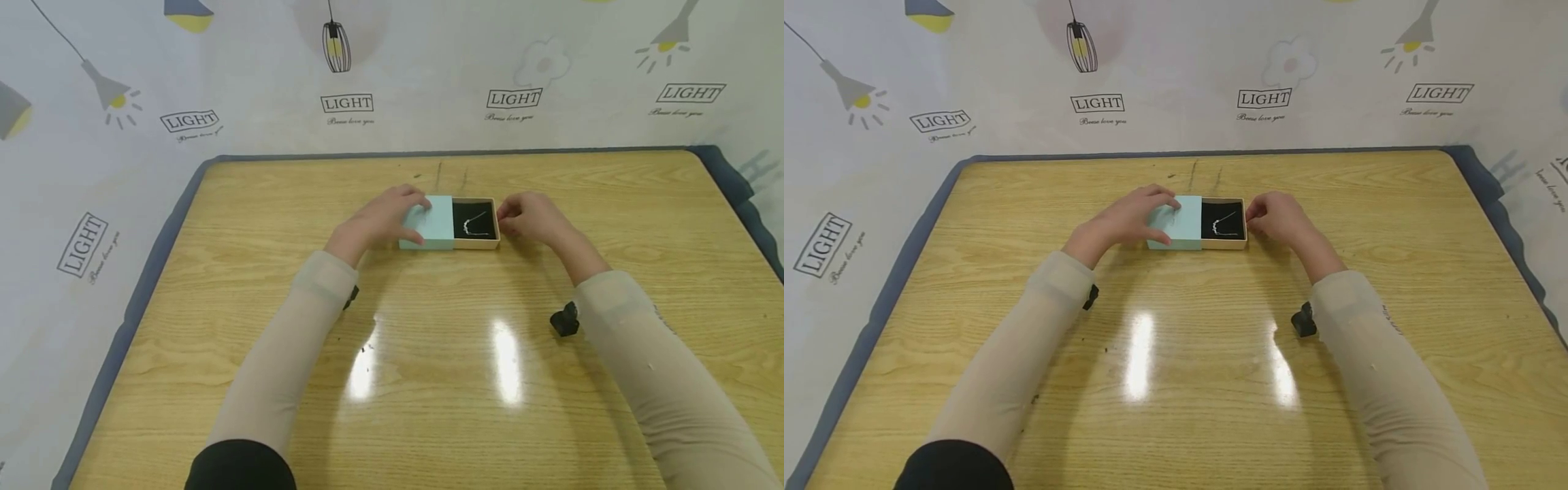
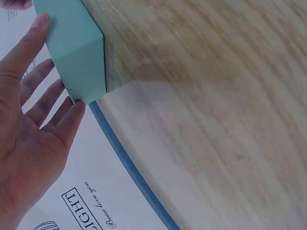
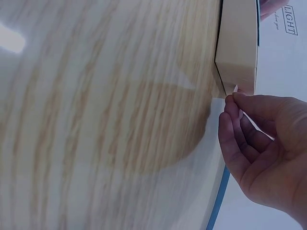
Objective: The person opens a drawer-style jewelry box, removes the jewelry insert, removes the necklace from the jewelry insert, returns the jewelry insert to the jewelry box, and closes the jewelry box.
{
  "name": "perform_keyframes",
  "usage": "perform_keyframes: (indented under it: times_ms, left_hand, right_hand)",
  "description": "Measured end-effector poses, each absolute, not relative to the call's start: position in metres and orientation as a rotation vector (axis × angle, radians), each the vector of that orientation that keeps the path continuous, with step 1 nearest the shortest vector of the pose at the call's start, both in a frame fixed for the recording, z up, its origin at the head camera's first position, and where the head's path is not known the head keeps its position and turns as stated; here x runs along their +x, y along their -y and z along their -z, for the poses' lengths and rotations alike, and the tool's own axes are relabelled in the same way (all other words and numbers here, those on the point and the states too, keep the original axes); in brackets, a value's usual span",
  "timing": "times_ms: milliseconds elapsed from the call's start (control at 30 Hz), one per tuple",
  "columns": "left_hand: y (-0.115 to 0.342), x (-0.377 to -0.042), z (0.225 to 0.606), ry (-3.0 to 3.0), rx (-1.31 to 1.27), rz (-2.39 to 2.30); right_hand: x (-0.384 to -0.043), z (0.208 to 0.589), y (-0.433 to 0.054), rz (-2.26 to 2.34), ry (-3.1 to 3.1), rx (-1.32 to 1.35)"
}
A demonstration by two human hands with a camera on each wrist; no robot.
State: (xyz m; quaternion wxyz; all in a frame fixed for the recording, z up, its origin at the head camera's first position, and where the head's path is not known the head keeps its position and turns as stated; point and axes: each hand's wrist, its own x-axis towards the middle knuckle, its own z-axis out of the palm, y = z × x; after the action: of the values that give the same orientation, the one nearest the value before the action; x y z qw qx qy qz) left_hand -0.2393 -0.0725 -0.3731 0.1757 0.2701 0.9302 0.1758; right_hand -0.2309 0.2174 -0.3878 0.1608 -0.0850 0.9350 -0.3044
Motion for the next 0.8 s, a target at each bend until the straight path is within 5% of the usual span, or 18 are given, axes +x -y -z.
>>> perform_keyframes:
  times_ms: [800]
  left_hand:
    - [0.0731,-0.2398,0.3729,-2.635,0.776,-0.497]
  right_hand:
    - [-0.2302,0.3886,-0.2226,0.850,-2.681,-0.251]
